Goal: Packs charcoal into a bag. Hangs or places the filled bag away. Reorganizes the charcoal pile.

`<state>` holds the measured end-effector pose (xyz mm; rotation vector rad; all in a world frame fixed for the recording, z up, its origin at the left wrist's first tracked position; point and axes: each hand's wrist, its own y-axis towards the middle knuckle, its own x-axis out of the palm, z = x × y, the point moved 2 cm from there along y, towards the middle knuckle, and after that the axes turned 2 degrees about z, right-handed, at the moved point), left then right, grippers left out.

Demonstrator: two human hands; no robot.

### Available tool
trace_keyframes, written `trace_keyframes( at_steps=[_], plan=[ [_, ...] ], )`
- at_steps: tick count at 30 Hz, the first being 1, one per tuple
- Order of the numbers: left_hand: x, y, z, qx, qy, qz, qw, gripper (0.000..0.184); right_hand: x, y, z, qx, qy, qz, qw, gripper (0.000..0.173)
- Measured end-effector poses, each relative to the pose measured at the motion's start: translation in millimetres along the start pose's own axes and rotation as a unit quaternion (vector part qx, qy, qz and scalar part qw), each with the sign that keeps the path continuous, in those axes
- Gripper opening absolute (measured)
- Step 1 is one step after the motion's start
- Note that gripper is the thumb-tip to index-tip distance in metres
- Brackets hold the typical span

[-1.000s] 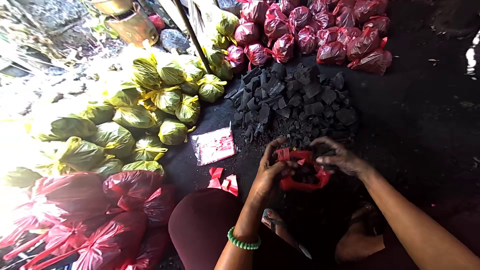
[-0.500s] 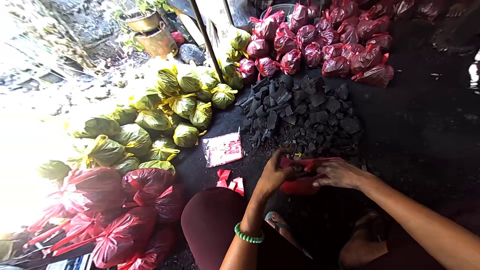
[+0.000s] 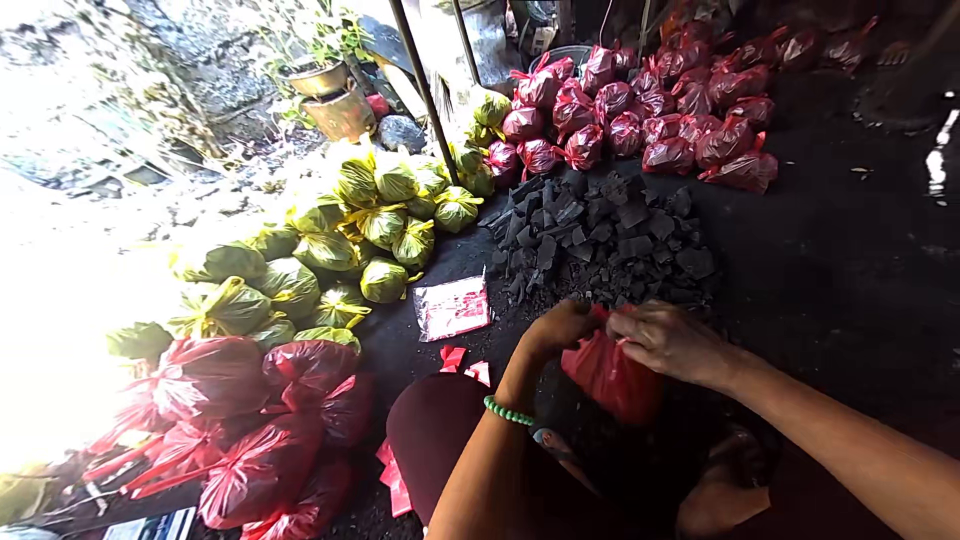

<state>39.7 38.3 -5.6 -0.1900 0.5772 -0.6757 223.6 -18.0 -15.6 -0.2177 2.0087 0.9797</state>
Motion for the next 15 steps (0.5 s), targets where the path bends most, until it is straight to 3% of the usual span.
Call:
trace_keyframes(
  at_steps=[3,5,8,10,13,14,15],
  plan=[
    [10,-7,18,0.038,-0.274,-0.013,0.961,0.02,-26,27,1,0.076,0.049,0.029,0.996,0.014],
    [14,-4,11,0.045,-0.344,-0.038,0.937,0.025,-44,36,20,0.099,0.0,0.036,0.994,0.021],
    [26,7,-4,0.061,-0.337,-0.091,0.935,0.033,-58,31,50,0.147,-0.068,0.034,0.986,0.038],
    [32,5,0,0.09,-0.266,-0.065,0.958,0.018,-53,19,64,0.201,-0.037,0.04,0.978,0.045],
    [39,7,8,0.123,-0.154,0.002,0.98,0.024,-31,-5,70,0.283,0.163,0.067,0.943,0.024],
    [43,12,7,0.142,-0.145,0.013,0.979,0.025,-19,-15,72,0.287,0.265,0.085,0.917,0.017],
    [46,14,8,0.158,-0.133,0.026,0.978,0.024,-7,-24,70,0.286,0.367,0.102,0.879,0.021]
  ],
)
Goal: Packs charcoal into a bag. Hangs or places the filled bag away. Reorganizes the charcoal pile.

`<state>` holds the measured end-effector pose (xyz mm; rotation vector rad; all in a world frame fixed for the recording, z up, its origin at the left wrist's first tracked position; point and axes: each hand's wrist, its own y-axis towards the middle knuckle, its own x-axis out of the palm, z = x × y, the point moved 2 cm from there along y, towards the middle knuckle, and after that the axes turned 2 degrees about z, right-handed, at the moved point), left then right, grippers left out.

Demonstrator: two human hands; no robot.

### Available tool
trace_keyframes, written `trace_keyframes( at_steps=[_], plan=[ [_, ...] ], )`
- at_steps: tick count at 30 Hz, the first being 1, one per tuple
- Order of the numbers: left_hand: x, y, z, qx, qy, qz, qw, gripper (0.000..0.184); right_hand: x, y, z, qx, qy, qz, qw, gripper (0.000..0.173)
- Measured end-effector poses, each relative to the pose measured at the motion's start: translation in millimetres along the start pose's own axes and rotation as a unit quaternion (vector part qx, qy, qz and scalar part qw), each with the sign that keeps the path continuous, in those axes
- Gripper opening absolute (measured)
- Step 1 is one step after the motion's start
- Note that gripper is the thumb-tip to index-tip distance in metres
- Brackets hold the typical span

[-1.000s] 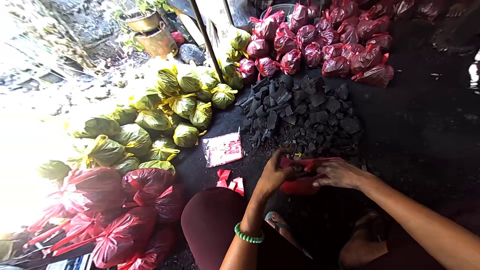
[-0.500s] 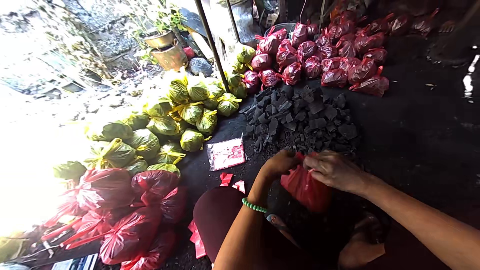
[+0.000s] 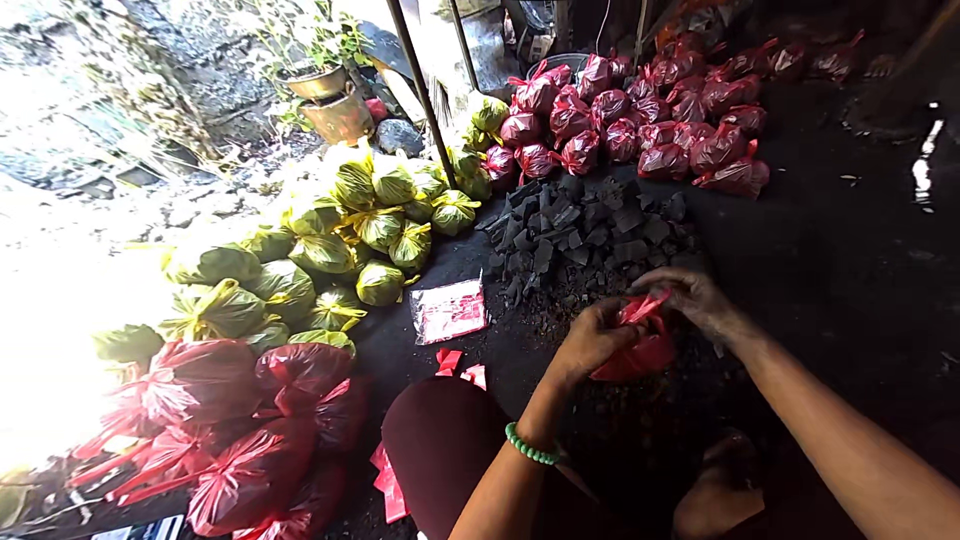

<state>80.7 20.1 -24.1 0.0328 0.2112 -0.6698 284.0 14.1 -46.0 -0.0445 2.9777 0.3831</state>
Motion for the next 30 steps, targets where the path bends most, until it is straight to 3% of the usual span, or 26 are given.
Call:
trace_keyframes(
  at_steps=[3,7,9,11,12,14,17,19,22,26,29,30],
  plan=[
    [6,-7,21,0.035,0.14,0.046,0.988,0.021,22,-25,16,0.097,0.171,0.04,0.98,0.032],
    [21,-13,10,0.162,0.401,0.102,0.896,0.035,44,-34,18,0.263,0.147,0.142,0.943,0.038],
    [28,-13,-8,0.251,0.444,0.138,0.849,0.021,46,-33,27,0.255,0.185,0.105,0.943,0.031],
    [31,-16,-16,0.246,0.443,0.131,0.852,0.01,43,-34,38,0.199,0.223,0.045,0.953,0.027],
    [32,-18,-14,0.197,0.421,0.107,0.879,0.013,42,-34,41,0.176,0.213,0.027,0.961,0.031],
    [29,-19,-3,0.019,0.308,0.035,0.951,0.023,44,-35,40,0.149,0.159,0.021,0.976,0.027],
    [31,-15,-11,-0.145,0.014,0.022,0.989,0.028,52,-37,30,0.111,0.048,0.093,0.988,0.012],
    [41,-11,-16,-0.174,-0.221,0.074,0.957,0.03,58,-41,32,0.081,0.006,0.166,0.983,0.014],
    [51,-8,-15,-0.153,-0.402,0.11,0.896,0.036,60,-48,26,0.062,0.017,0.209,0.976,0.021],
    [45,-13,-21,-0.19,-0.453,0.158,0.857,0.043,47,-66,23,0.014,0.041,0.153,0.987,0.038],
    [39,-20,-15,-0.224,-0.403,0.165,0.872,0.046,43,-74,21,-0.055,-0.03,0.122,0.99,0.064],
    [40,-22,-14,-0.225,-0.383,0.158,0.882,0.048,44,-75,19,-0.074,-0.057,0.128,0.987,0.06]
  ],
)
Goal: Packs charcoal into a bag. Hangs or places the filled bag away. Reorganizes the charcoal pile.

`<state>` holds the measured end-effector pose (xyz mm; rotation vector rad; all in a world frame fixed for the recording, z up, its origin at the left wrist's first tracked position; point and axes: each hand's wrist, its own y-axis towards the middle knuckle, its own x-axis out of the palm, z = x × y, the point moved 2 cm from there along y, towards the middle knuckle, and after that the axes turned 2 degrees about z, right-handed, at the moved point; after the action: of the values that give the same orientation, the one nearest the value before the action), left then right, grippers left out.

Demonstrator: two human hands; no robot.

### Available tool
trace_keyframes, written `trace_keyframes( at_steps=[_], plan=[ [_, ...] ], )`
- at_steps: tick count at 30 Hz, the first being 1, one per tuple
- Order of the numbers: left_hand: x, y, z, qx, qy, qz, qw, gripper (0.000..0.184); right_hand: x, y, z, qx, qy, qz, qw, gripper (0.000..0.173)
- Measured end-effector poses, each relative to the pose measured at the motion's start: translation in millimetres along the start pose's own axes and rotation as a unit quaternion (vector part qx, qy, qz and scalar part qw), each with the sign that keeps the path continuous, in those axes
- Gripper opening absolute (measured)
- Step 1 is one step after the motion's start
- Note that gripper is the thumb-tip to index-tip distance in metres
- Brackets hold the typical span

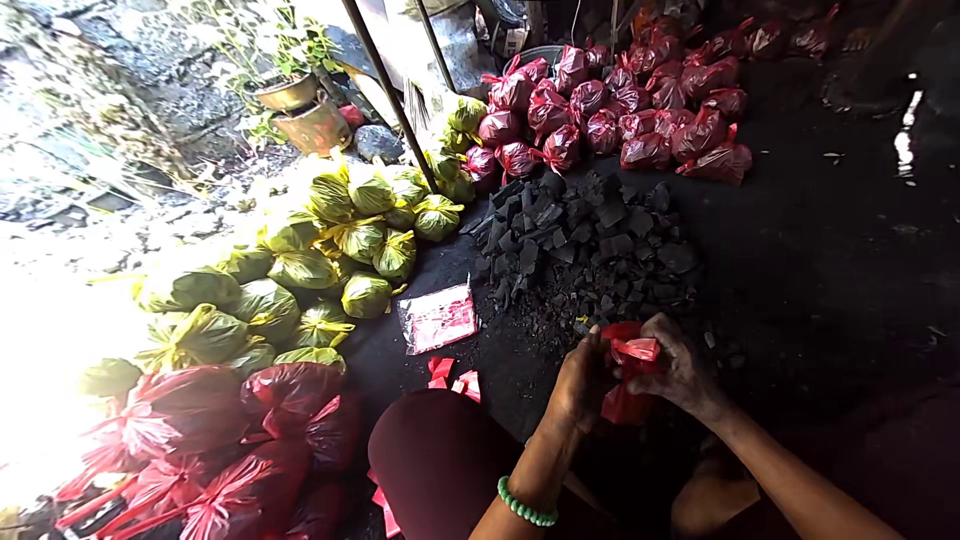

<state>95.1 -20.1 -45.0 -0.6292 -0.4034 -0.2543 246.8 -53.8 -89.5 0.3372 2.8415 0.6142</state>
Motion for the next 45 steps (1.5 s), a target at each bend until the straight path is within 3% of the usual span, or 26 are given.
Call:
trace_keyframes(
  at_steps=[2,4,5,8,10,12,20,27,32,35,39,42,45],
  plan=[
    [3,-3,-1,0.02,0.069,-0.022,0.997,0.049,2,2,-5,-0.024,-0.039,0.028,0.999,0.042],
    [2,-4,1,0.06,0.186,-0.055,0.979,0.051,4,11,-10,-0.021,-0.073,0.048,0.996,0.034],
    [0,-6,4,0.08,0.276,-0.067,0.956,0.052,5,17,-11,-0.03,-0.089,0.05,0.994,0.035],
    [4,-19,19,0.117,0.527,-0.078,0.838,0.05,3,30,-3,-0.119,-0.185,0.022,0.975,0.033],
    [8,-26,25,0.126,0.6,-0.091,0.785,0.05,3,34,-1,-0.175,-0.245,-0.016,0.954,0.027],
    [7,-31,27,0.124,0.624,-0.102,0.765,0.05,1,35,0,-0.205,-0.276,-0.033,0.938,0.025],
    [-21,-55,37,0.089,0.549,-0.181,0.811,0.042,-43,33,13,-0.196,-0.31,-0.028,0.93,0.025],
    [-32,-53,6,0.076,0.312,-0.207,0.924,0.032,-55,35,22,-0.181,-0.349,-0.021,0.919,0.026],
    [-33,-61,-14,0.03,0.233,-0.155,0.96,0.036,-48,24,51,-0.116,-0.365,-0.044,0.923,0.022],
    [-46,-61,-25,-0.025,0.081,-0.083,0.993,0.035,-43,14,57,-0.094,-0.352,-0.053,0.93,0.023],
    [-65,-46,-22,-0.06,-0.099,-0.016,0.993,0.033,-38,-7,45,-0.115,-0.339,-0.041,0.933,0.029],
    [-63,-28,-10,0.016,-0.009,0.061,0.998,0.026,-19,-29,24,-0.137,-0.296,-0.047,0.944,0.039],
    [-45,-20,1,0.089,0.24,0.046,0.966,0.023,12,-45,1,-0.198,-0.228,-0.075,0.95,0.045]
  ],
)
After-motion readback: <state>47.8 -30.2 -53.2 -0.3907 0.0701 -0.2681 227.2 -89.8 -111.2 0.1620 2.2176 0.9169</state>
